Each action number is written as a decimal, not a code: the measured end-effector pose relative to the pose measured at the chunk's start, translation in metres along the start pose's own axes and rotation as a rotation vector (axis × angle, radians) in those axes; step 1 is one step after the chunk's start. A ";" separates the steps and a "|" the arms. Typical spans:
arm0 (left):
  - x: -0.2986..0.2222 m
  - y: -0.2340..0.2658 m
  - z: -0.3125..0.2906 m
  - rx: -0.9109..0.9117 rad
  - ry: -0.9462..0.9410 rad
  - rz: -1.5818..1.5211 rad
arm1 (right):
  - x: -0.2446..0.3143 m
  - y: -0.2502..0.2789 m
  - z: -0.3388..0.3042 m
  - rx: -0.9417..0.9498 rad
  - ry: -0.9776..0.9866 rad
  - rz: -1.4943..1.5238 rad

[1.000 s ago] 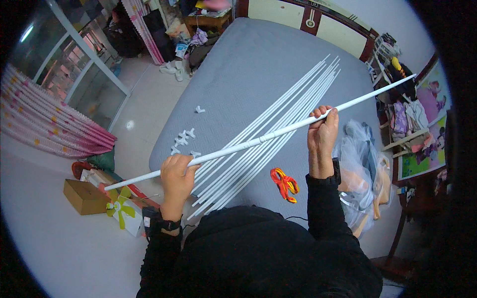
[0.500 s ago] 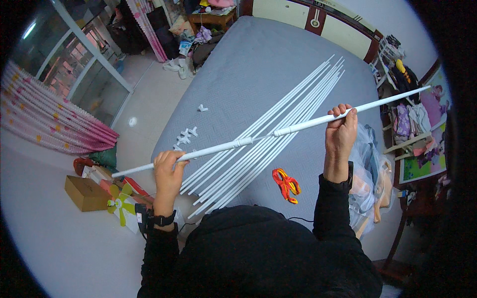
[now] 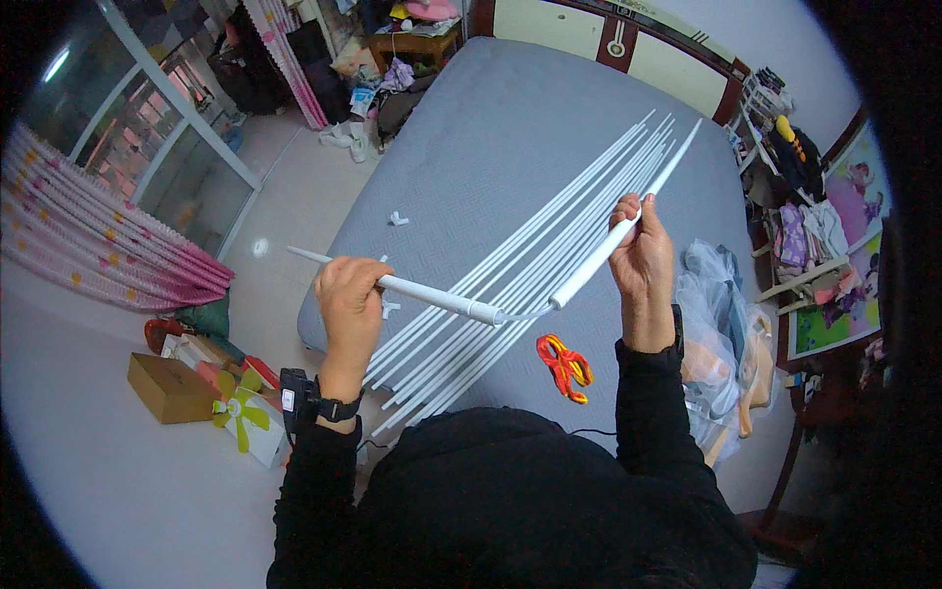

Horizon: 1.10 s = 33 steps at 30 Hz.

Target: The person assembles white poles by connecting segments together on a bed. They handle multiple pole segments and connectors, aligning and joining them to form longer poles. The person also handles a small white bag and places items on the bed.

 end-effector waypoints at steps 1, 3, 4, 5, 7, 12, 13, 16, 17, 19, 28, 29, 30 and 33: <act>0.000 -0.001 0.000 0.003 0.005 0.003 | -0.004 0.000 0.000 0.004 -0.025 0.016; 0.000 -0.001 -0.001 -0.002 0.008 -0.006 | -0.008 0.006 0.003 -0.035 -0.022 0.035; 0.001 -0.001 -0.002 -0.005 0.009 -0.004 | -0.009 0.007 0.005 -0.022 -0.028 0.053; 0.002 -0.001 -0.003 -0.010 0.012 -0.005 | -0.010 0.010 0.007 -0.039 -0.021 0.062; 0.005 0.000 -0.005 -0.008 0.024 -0.001 | -0.007 0.013 0.010 -0.037 0.010 0.038; 0.013 0.003 -0.011 -0.008 0.043 0.037 | 0.010 0.008 0.011 0.009 0.155 -0.045; 0.015 0.005 -0.012 -0.010 0.046 0.030 | 0.016 0.006 0.009 0.009 0.207 -0.108; 0.022 0.010 -0.016 -0.023 0.059 0.006 | 0.027 -0.006 0.004 0.056 0.298 -0.140; 0.024 0.012 -0.017 -0.030 0.064 -0.003 | 0.030 -0.009 0.002 0.049 0.328 -0.173; 0.027 0.014 -0.018 -0.030 0.064 -0.011 | 0.035 -0.014 -0.003 0.040 0.383 -0.226; 0.033 0.007 -0.024 0.031 0.120 -0.133 | 0.052 -0.041 -0.018 0.113 0.527 -0.287; 0.034 0.005 -0.024 0.040 0.129 -0.146 | 0.054 -0.042 -0.019 0.123 0.528 -0.282; 0.035 0.004 -0.025 0.056 0.146 -0.171 | 0.056 -0.043 -0.019 0.127 0.526 -0.267; 0.035 0.003 -0.026 0.109 0.148 -0.116 | 0.065 -0.040 -0.017 0.095 0.558 -0.296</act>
Point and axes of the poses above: each hand's wrist, its own z-axis towards the middle knuckle, its own y-axis out of the back of the hand, x = y × z, the point moved 8 cm from there along z, towards the middle knuckle, and after that the axes turned 1 degree about -z, right-handed, at the moved point
